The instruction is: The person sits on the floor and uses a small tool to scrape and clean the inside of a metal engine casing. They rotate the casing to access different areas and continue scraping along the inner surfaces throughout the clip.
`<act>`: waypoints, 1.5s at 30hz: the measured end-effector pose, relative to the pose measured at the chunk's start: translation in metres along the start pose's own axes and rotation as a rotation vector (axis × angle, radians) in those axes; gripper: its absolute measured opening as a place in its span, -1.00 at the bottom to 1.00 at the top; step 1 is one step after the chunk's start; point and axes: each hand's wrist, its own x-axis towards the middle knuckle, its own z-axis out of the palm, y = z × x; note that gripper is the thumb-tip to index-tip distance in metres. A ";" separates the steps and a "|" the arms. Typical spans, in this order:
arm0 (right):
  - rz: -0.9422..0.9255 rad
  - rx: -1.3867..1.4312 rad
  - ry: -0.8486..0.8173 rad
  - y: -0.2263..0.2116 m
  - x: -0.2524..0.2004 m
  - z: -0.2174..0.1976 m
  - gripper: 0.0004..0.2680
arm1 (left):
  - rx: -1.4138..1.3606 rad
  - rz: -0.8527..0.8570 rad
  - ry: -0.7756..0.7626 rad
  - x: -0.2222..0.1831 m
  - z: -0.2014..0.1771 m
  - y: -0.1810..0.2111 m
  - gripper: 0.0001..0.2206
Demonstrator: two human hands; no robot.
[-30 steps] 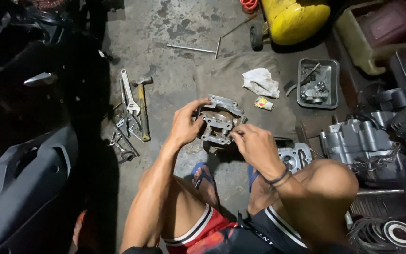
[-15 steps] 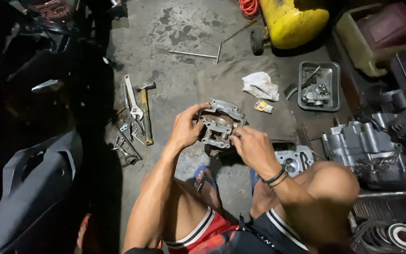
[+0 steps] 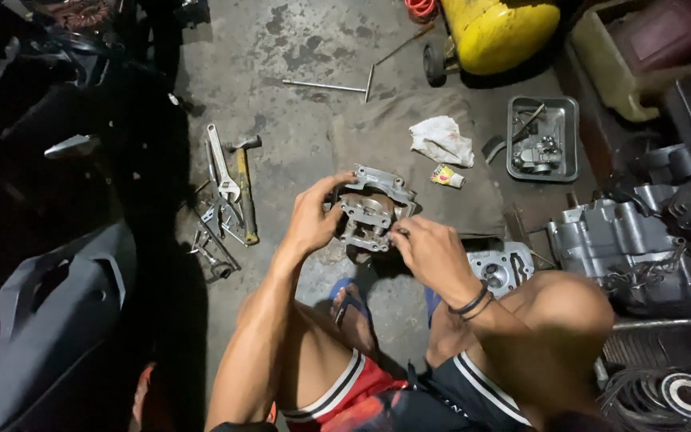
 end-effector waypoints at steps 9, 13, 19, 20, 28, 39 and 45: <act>0.062 0.101 -0.026 0.006 0.002 0.003 -0.90 | -0.001 0.037 -0.010 0.001 -0.002 0.000 -0.55; 0.039 0.092 0.050 0.004 -0.002 -0.003 -0.87 | 0.028 0.054 -0.027 0.000 -0.003 0.005 -0.54; 0.028 0.072 0.002 -0.003 -0.003 -0.005 -0.86 | 0.010 0.065 -0.030 -0.001 -0.003 0.006 -0.55; 0.047 0.111 0.018 -0.005 -0.003 -0.010 -0.86 | 0.027 0.069 -0.028 -0.003 -0.005 0.006 -0.55; 0.018 0.141 0.019 0.000 -0.004 0.000 -0.90 | 0.021 0.065 -0.035 -0.003 -0.004 0.002 -0.53; 0.042 0.178 0.085 0.005 0.000 -0.003 -0.91 | 0.026 0.061 -0.024 -0.001 -0.004 0.005 -0.52; 0.024 -0.006 0.022 0.012 0.001 0.012 -0.88 | 0.028 0.070 -0.017 -0.004 -0.003 0.005 -0.53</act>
